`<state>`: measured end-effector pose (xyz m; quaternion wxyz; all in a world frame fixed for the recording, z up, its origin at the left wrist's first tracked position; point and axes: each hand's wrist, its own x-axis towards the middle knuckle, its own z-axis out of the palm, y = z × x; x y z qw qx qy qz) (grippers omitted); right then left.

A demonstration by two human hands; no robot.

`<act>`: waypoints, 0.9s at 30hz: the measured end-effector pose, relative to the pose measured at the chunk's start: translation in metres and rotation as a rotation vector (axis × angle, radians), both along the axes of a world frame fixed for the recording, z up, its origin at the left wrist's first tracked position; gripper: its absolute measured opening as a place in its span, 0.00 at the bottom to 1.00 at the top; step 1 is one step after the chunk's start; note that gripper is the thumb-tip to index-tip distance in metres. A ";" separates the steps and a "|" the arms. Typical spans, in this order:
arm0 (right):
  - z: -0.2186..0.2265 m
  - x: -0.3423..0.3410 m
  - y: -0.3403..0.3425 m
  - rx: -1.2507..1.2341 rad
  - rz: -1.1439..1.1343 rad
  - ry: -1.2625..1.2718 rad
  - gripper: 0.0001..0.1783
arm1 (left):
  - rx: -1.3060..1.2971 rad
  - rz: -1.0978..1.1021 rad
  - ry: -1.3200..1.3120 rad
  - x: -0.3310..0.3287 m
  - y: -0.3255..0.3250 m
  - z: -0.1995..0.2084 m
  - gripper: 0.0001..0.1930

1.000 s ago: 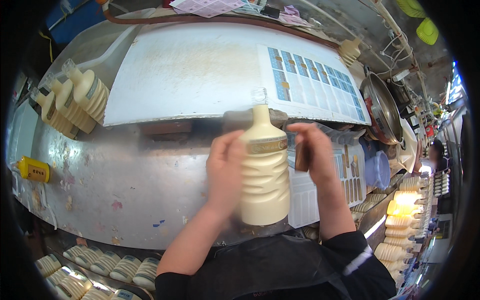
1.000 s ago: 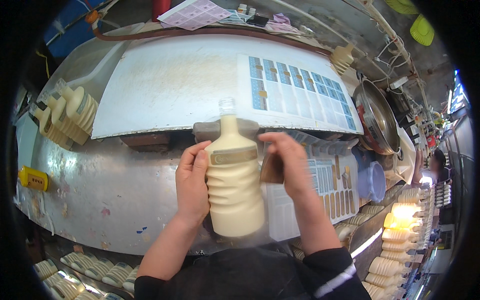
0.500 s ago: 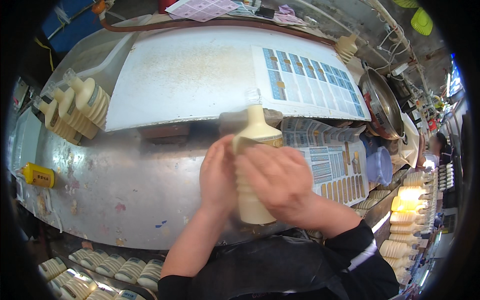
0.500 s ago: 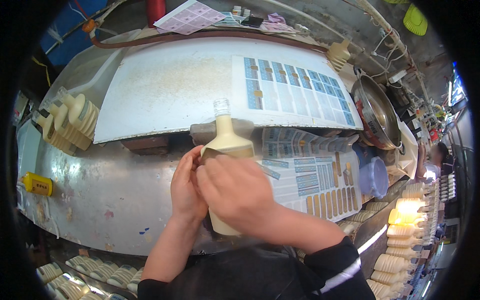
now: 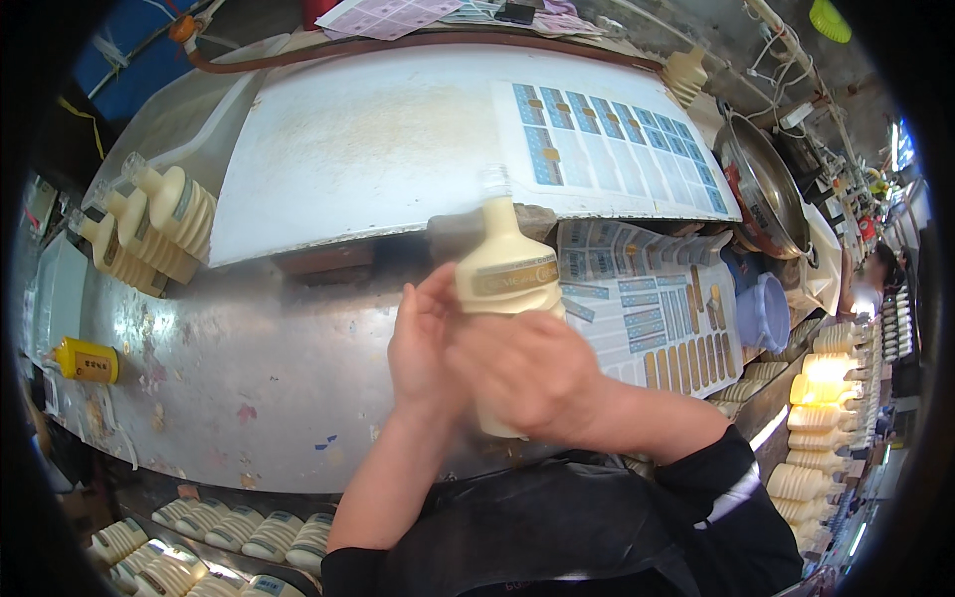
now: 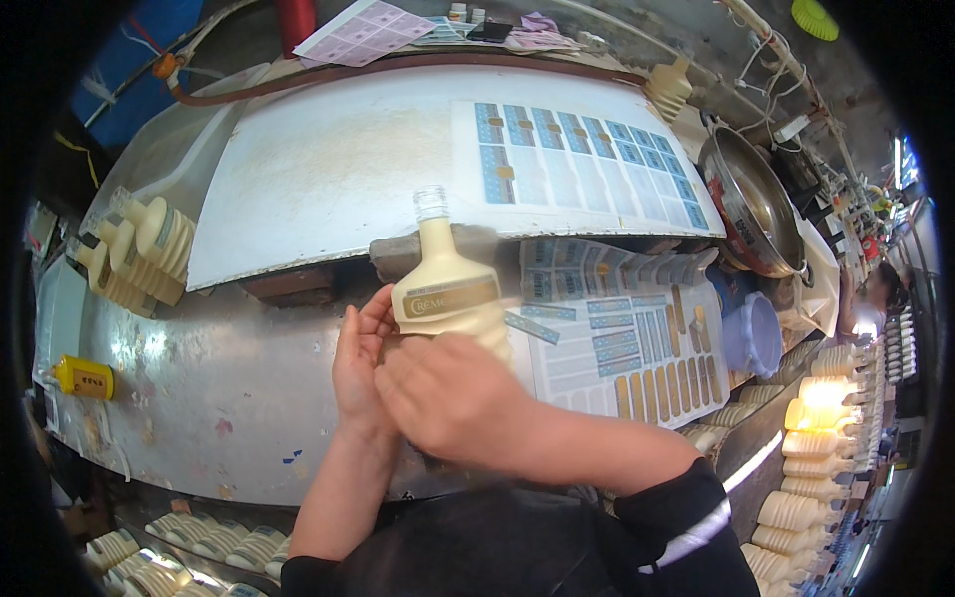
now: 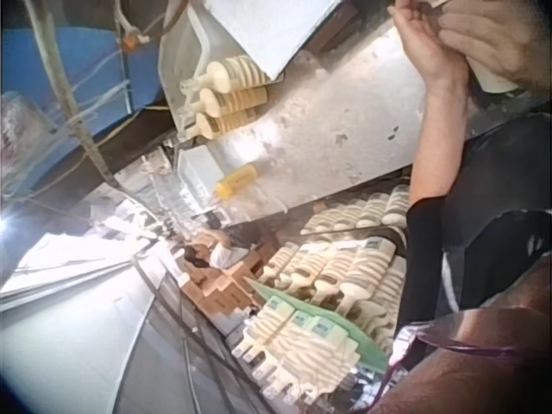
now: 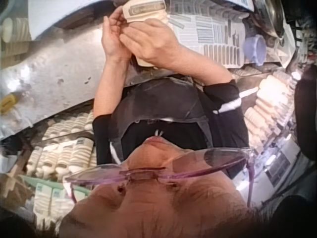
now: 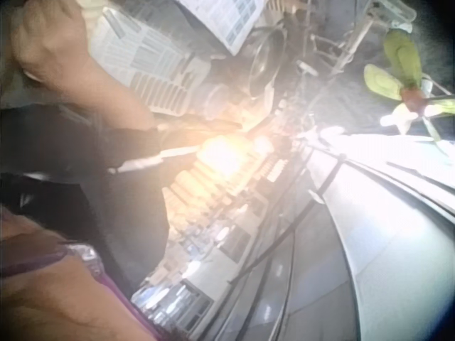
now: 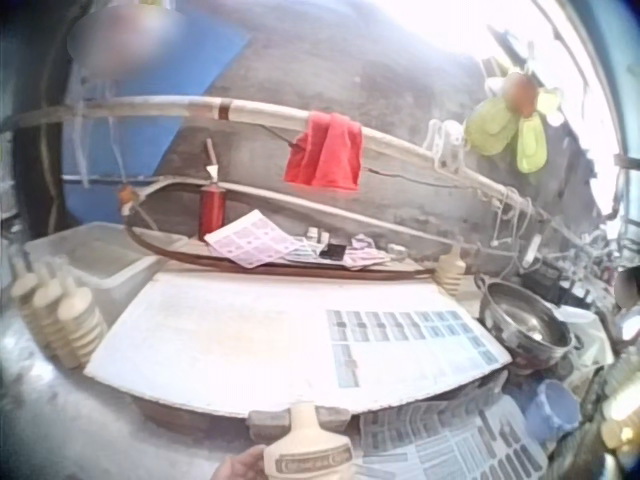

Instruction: The person applies adhesive labels to cream-colored plastic bottles. They pick up a bottle, align and smooth a label around its body, then place the labeled bottle aside and repeat the process with additional bottles.

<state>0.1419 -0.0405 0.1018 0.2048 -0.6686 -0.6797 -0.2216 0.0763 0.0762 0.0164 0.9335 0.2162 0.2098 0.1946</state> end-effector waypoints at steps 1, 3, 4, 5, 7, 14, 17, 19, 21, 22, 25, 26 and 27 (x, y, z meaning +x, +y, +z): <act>-0.003 -0.006 0.001 -0.022 0.036 0.013 0.18 | 0.037 -0.012 -0.008 -0.002 0.002 -0.001 0.27; -0.004 -0.007 0.003 0.015 0.067 0.022 0.19 | 0.044 -0.015 -0.003 -0.004 0.002 -0.002 0.29; -0.005 -0.006 0.005 0.090 0.071 0.003 0.20 | 0.025 -0.012 -0.024 -0.006 0.003 -0.006 0.29; -0.006 -0.004 0.007 0.163 0.074 -0.015 0.21 | 0.005 -0.011 -0.045 -0.007 0.003 -0.008 0.29; 0.006 -0.004 0.010 0.090 -0.073 0.023 0.16 | -0.047 -0.010 -0.077 -0.007 0.002 -0.005 0.30; -0.004 0.002 0.027 -0.060 -0.118 0.375 0.08 | -0.069 -0.040 -0.287 -0.011 0.004 -0.013 0.31; 0.017 0.038 0.024 0.455 -0.263 0.768 0.12 | 0.226 0.075 0.081 -0.001 -0.005 0.016 0.33; 0.021 0.044 0.019 0.399 -0.313 0.926 0.17 | 0.427 0.064 0.095 0.005 -0.007 0.021 0.34; 0.006 0.044 0.027 0.322 -0.300 0.806 0.18 | 0.573 -0.013 0.188 0.016 -0.008 0.026 0.31; 0.004 0.043 0.027 0.166 -0.280 0.861 0.19 | 0.678 -0.059 0.292 0.018 -0.005 0.024 0.30; -0.014 0.062 0.013 0.201 -0.384 0.907 0.21 | 0.759 -0.081 0.338 0.022 -0.003 0.019 0.21; -0.016 0.068 0.002 0.222 -0.407 0.980 0.22 | 0.757 -0.086 0.331 0.021 -0.004 0.020 0.20; -0.024 0.074 -0.005 0.252 -0.394 1.008 0.21 | 0.755 -0.090 0.324 0.022 -0.005 0.021 0.18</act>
